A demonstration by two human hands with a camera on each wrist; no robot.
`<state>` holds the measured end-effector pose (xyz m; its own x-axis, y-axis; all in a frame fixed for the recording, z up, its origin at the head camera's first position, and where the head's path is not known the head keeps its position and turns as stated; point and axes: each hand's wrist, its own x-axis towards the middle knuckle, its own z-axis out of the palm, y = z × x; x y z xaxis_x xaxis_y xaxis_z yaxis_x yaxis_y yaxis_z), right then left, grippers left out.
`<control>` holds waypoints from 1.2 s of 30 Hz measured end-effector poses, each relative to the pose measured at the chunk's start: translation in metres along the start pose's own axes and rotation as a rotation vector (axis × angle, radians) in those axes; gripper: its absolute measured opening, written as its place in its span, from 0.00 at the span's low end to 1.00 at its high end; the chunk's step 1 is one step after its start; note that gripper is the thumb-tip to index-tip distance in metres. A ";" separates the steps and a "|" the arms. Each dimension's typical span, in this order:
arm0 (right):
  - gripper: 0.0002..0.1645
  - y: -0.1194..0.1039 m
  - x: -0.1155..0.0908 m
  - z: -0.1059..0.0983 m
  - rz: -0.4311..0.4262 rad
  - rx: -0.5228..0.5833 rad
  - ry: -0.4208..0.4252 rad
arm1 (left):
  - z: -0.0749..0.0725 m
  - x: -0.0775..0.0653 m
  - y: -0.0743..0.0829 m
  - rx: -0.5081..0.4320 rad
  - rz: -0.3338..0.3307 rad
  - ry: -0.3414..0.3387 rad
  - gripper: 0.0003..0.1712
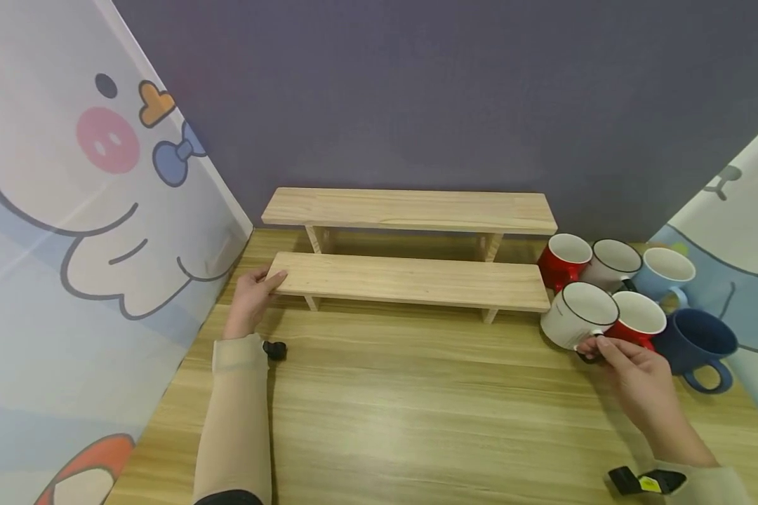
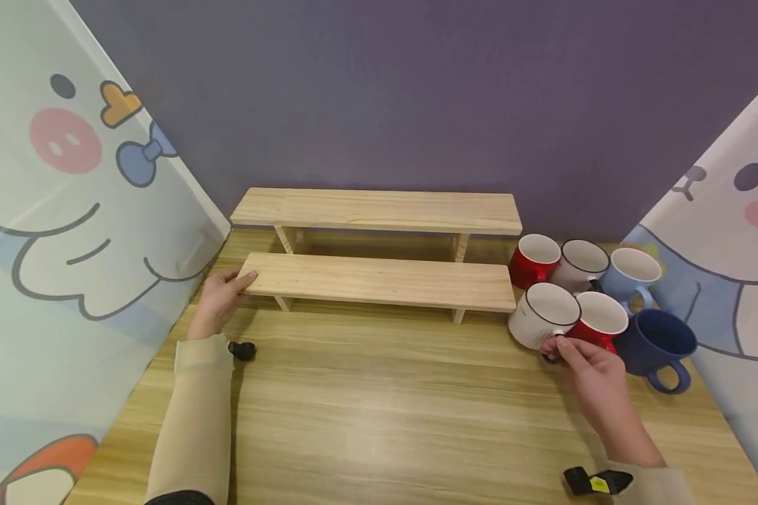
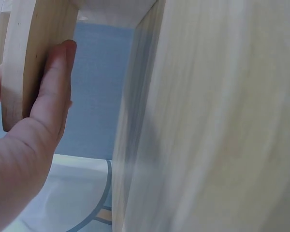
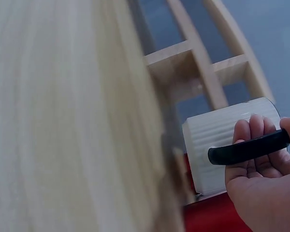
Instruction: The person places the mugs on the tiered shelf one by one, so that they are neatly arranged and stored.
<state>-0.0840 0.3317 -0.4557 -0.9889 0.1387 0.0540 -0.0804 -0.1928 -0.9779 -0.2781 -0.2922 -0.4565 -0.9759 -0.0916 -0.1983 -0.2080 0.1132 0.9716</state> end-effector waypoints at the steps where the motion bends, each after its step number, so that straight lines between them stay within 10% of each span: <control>1: 0.11 -0.003 -0.001 0.001 -0.012 0.027 -0.009 | 0.000 0.000 0.000 -0.015 -0.008 0.004 0.47; 17: 0.12 -0.059 0.007 0.023 -0.117 0.108 -0.087 | -0.001 0.002 0.001 -0.112 -0.076 0.007 0.39; 36: 0.20 -0.108 0.076 0.106 -0.077 -0.012 -0.055 | -0.003 0.002 0.003 -0.034 -0.101 -0.001 0.41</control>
<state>-0.1634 0.2602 -0.3251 -0.9853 0.0985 0.1399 -0.1553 -0.1721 -0.9728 -0.2803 -0.2952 -0.4533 -0.9501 -0.0997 -0.2955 -0.3030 0.0702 0.9504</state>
